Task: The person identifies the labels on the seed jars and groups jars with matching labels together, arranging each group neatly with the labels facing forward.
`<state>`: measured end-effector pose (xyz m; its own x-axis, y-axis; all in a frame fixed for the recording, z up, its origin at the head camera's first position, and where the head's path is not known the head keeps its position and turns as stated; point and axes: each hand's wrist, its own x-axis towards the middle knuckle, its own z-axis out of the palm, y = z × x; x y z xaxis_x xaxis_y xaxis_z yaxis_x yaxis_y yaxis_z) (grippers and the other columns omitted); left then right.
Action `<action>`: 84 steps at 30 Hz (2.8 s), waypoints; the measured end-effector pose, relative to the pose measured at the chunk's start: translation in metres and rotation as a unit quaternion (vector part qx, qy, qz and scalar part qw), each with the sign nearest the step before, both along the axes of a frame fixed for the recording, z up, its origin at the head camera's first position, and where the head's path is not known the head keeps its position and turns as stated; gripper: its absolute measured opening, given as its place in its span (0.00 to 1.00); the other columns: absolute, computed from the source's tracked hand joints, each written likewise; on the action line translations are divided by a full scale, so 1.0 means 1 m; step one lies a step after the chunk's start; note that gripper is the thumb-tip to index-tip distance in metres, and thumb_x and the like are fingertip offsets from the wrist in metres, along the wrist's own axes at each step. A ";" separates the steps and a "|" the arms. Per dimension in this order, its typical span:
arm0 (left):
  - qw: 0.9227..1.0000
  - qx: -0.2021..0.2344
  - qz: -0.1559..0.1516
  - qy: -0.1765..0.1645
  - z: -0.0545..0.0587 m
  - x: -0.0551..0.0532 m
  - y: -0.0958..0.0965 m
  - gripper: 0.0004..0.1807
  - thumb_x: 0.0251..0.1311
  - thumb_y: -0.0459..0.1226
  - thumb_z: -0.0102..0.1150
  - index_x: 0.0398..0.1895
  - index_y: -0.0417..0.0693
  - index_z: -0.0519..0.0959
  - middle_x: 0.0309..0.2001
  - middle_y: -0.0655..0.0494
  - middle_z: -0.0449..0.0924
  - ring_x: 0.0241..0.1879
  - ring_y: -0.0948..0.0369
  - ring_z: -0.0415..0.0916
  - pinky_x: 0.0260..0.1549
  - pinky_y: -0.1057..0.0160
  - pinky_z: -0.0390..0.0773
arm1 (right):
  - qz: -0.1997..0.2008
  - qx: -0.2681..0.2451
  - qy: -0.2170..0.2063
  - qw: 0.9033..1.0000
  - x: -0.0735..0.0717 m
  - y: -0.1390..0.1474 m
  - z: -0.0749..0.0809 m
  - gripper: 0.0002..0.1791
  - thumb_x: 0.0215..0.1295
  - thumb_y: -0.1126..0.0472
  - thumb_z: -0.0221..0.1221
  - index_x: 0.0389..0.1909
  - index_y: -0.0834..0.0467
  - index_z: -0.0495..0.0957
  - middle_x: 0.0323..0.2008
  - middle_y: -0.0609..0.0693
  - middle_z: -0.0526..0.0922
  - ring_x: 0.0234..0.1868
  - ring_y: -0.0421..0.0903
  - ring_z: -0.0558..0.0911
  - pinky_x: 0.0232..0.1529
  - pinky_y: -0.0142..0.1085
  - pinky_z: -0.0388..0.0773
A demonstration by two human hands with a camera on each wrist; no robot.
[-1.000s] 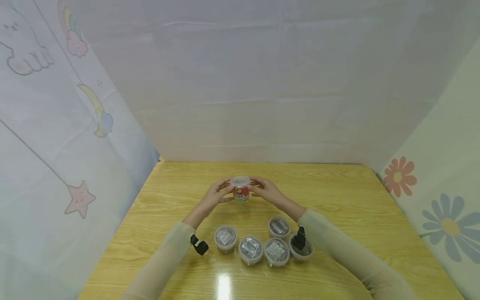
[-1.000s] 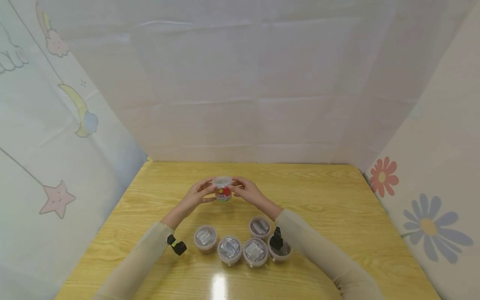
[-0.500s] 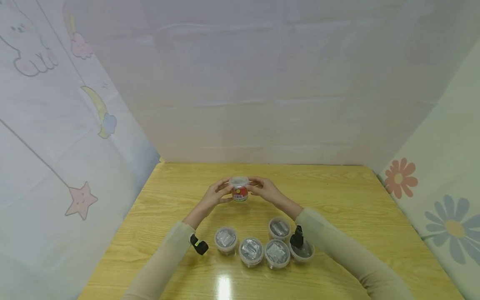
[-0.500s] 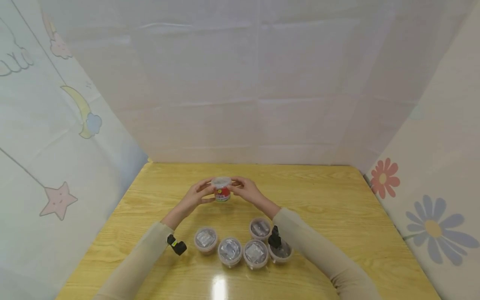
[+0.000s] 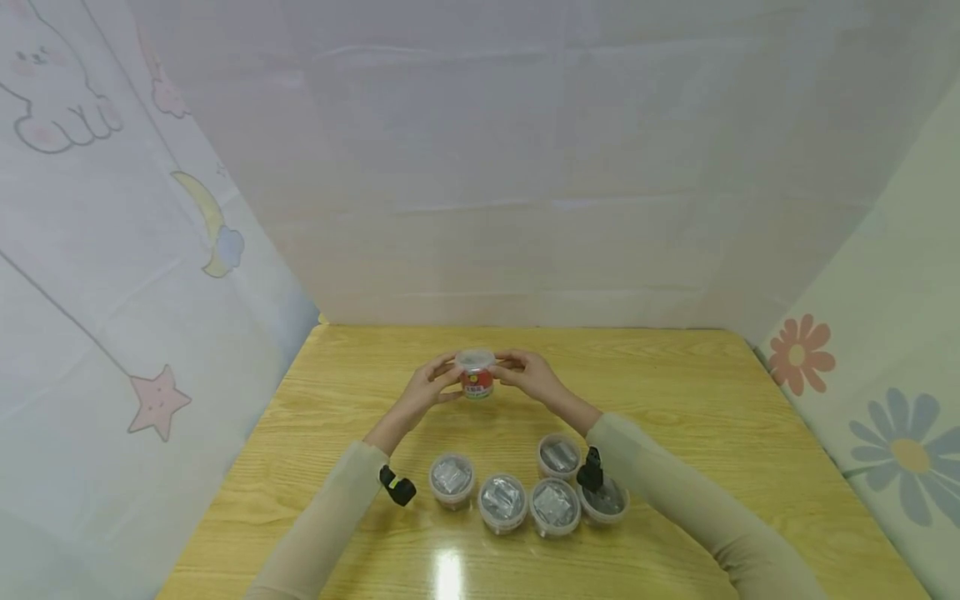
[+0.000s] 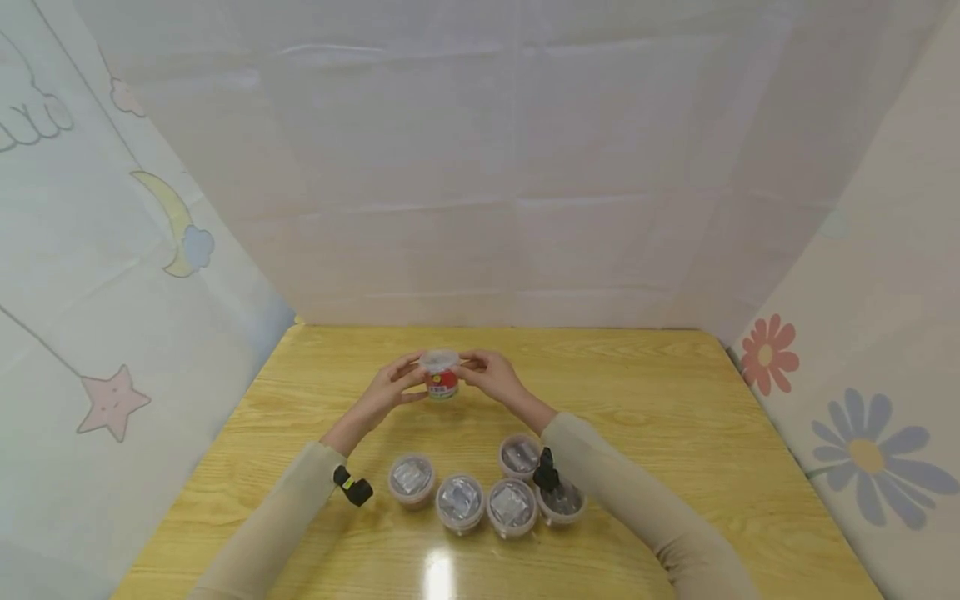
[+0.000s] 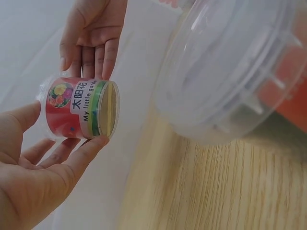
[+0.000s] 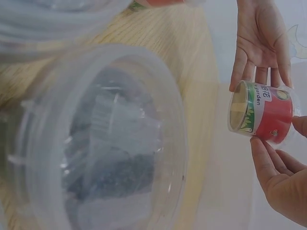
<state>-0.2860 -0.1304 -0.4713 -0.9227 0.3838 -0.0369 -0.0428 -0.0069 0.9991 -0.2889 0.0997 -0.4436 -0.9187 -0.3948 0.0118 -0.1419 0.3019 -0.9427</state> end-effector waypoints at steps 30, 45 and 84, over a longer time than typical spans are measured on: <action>0.998 -0.010 0.054 0.036 -0.010 -0.012 -0.003 0.30 0.66 0.40 0.51 0.68 0.41 0.56 0.61 0.39 0.60 0.59 0.43 0.66 0.52 0.47 0.74 | -0.078 0.008 0.025 0.997 -0.015 -0.018 -0.019 0.25 0.61 0.51 0.61 0.54 0.61 0.74 0.49 0.58 0.79 0.48 0.53 0.79 0.49 0.47 0.78; 0.994 0.004 0.104 0.027 -0.010 -0.015 0.000 0.27 0.64 0.39 0.53 0.65 0.43 0.62 0.60 0.40 0.62 0.58 0.42 0.66 0.51 0.48 0.75 | -0.037 -0.025 0.011 0.999 -0.019 -0.024 -0.021 0.26 0.68 0.61 0.53 0.63 0.67 0.63 0.54 0.66 0.73 0.54 0.63 0.74 0.52 0.47 0.76; 0.991 -0.040 0.128 0.018 -0.019 -0.022 0.002 0.25 0.66 0.34 0.50 0.66 0.41 0.62 0.59 0.40 0.64 0.59 0.44 0.66 0.55 0.54 0.73 | -0.025 0.020 -0.005 0.999 -0.012 -0.034 -0.010 0.29 0.71 0.59 0.49 0.67 0.67 0.56 0.60 0.67 0.66 0.57 0.63 0.72 0.55 0.49 0.74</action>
<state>-0.3076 -0.1286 -0.4899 -0.9907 0.1338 -0.0227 -0.0139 0.0667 0.9977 -0.3013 0.0660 -0.4533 -0.9374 -0.3481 -0.0115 -0.1170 0.3459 -0.9310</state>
